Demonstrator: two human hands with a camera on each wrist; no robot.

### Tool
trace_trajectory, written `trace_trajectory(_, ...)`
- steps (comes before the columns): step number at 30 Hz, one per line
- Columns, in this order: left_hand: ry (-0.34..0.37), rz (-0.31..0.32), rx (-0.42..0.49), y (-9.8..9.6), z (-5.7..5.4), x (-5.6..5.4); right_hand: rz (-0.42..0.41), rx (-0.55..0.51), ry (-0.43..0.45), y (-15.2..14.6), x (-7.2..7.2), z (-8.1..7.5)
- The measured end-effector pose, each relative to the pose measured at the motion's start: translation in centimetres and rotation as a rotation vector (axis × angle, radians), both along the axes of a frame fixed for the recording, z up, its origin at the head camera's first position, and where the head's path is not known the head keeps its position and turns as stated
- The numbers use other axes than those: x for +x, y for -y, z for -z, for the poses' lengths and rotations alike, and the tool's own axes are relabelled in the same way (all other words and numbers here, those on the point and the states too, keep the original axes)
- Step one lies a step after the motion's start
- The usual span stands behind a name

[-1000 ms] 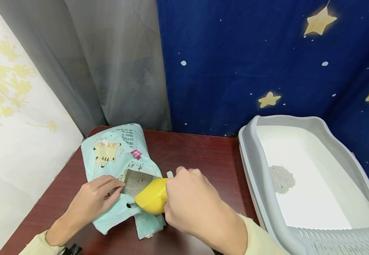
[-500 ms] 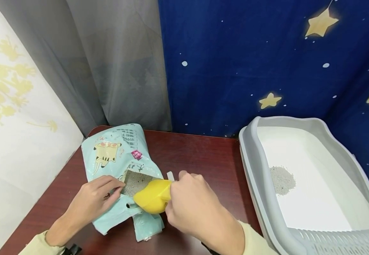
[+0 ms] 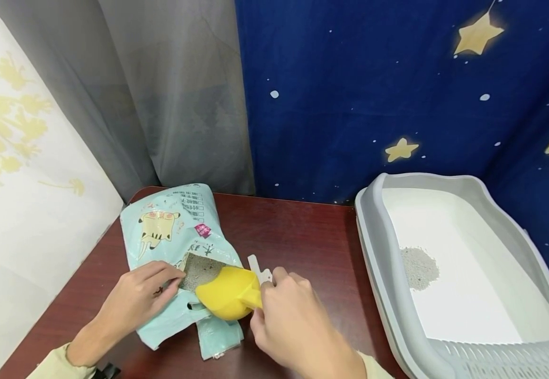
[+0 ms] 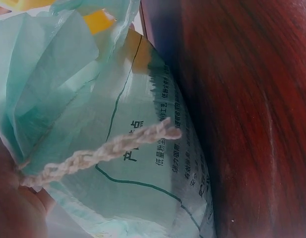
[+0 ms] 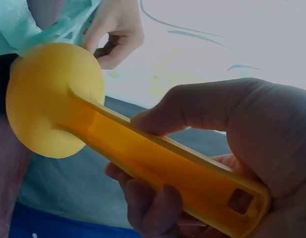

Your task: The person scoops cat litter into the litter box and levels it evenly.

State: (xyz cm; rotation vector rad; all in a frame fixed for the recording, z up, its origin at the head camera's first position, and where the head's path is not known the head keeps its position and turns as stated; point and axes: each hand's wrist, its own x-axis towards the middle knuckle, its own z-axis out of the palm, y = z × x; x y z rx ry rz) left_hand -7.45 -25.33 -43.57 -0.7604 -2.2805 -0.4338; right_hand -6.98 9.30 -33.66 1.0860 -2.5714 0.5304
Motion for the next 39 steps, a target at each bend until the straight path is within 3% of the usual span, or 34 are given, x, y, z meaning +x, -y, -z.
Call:
trace_trajectory(14, 0.018, -0.007, 0.003, -0.1, -0.1, 0.0, 0.046, -0.086, -0.048, 0.2, 0.8, 3.1)
trace_trajectory(28, -0.001, -0.004, -0.003, -0.1, -0.1, -0.1, -0.007, -0.194, -0.163, 0.5, 0.6, 6.3)
trace_trajectory(39, -0.006, -0.004, -0.004, -0.1, -0.1, 0.0, -0.006, -0.255, -0.178, 1.3, 0.3, 7.7)
